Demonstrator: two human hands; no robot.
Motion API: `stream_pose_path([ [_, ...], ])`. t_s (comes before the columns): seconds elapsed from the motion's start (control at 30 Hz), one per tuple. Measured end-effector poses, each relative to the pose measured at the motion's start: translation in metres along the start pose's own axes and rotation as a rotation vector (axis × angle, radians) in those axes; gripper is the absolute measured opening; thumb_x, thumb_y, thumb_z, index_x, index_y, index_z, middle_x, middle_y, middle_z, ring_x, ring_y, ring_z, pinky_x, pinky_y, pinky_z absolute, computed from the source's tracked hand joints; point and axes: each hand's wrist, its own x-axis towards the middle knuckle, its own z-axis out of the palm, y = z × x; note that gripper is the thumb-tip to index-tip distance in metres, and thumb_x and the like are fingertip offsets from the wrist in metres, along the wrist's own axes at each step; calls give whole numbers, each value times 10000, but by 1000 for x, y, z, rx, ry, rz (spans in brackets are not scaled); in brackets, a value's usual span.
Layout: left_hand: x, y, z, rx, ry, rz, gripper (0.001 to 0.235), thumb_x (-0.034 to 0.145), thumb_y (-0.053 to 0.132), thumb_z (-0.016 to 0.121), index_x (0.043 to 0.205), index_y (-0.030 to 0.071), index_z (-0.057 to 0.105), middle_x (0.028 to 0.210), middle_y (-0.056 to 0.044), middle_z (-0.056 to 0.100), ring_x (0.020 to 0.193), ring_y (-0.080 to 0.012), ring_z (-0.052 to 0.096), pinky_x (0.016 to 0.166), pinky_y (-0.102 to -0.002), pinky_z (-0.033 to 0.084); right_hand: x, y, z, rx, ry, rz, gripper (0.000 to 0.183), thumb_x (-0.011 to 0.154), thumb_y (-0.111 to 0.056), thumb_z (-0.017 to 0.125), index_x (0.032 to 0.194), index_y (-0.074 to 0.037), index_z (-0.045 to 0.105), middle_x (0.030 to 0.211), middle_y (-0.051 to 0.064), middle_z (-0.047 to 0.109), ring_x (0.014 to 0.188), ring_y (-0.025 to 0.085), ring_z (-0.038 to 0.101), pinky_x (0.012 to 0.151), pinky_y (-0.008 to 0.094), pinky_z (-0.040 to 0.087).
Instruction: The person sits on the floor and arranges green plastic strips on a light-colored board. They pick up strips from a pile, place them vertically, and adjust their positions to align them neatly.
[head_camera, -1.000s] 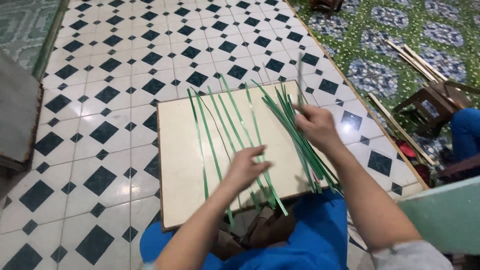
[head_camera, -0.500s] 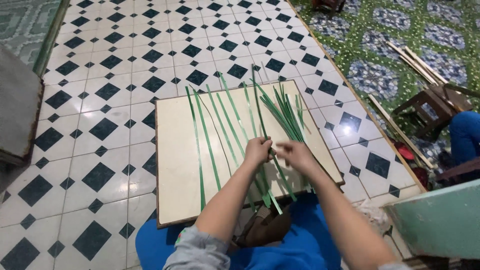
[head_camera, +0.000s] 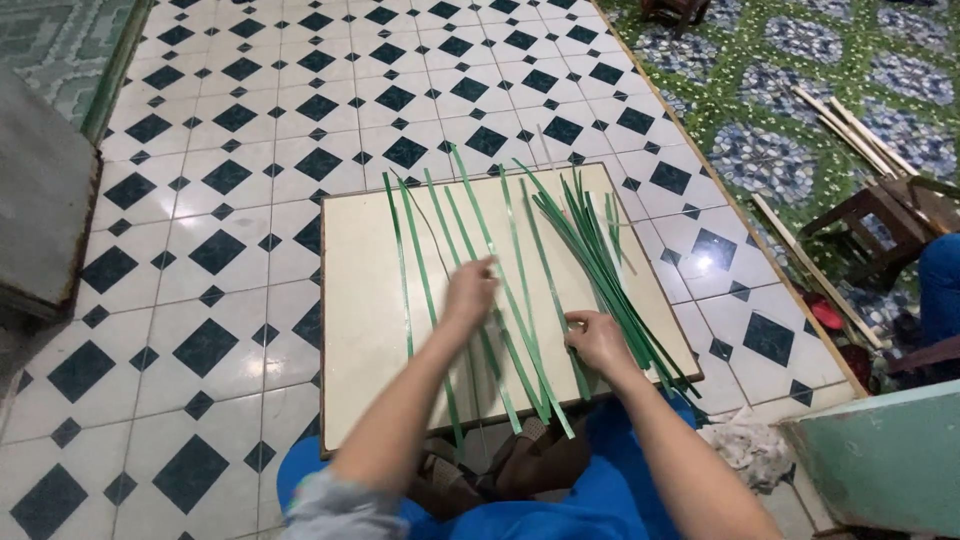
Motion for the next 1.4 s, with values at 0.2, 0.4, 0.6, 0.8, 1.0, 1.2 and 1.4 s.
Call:
stream_pose_path([
  [0.2, 18, -96, -69, 189, 228, -34, 411, 904, 115, 634, 1314, 92, 625, 1176, -165, 666, 1140, -336, 622, 932, -449, 514, -10, -10, -1, 37, 2, 20, 446, 742, -130, 655, 1178, -154, 740, 823, 94, 708, 871, 248, 664, 745, 402, 539],
  [0.4, -3, -135, -75, 368, 216, 11, 366, 892, 114, 652, 1252, 47, 664, 1133, -197, 671, 1110, -370, 635, 904, -475, 533, -3, -4, -2, -4, 15, -7, 429, 787, -180, 661, 1208, -130, 723, 876, 140, 708, 886, 276, 664, 722, 418, 550],
  [0.6, -1, -136, -53, 470, 145, 25, 329, 916, 105, 608, 1227, 12, 660, 1125, -211, 641, 1034, -376, 672, 824, -469, 576, 16, 4, 5, -173, 157, -306, 409, 892, -141, 597, 1287, -49, 650, 1026, 218, 659, 978, 371, 650, 746, 440, 564],
  [0.8, -1, -140, -43, 563, 148, -5, 229, 908, 101, 602, 1091, 10, 705, 993, -170, 644, 921, -373, 706, 709, -455, 601, 14, -16, 17, -466, 141, -311, 332, 962, -225, 520, 1241, -104, 654, 1057, 113, 616, 969, 276, 673, 749, 383, 580],
  [1.0, -4, -129, -48, 588, 106, -36, 229, 908, 7, 556, 1086, -79, 671, 920, -187, 608, 876, -402, 702, 701, -489, 593, 25, -9, 28, -375, 118, -335, 260, 981, -155, 447, 1114, -53, 646, 1028, 149, 564, 989, 323, 649, 736, 379, 557],
  [1.2, -3, -141, -55, 620, 133, -35, 198, 898, -8, 561, 1043, -79, 675, 875, -155, 592, 834, -362, 706, 674, -462, 597, 33, -7, 31, -488, 86, -366, 199, 989, -163, 454, 1020, -68, 627, 988, 80, 549, 917, 298, 666, 659, 367, 571],
  [1.4, -10, -130, -63, 594, 134, -24, 195, 905, -43, 529, 1026, -90, 675, 901, -167, 590, 837, -350, 702, 705, -462, 598, 36, -9, 32, -533, 68, -332, 210, 988, -158, 477, 1088, -94, 650, 1040, 102, 567, 957, 295, 681, 683, 368, 588],
])
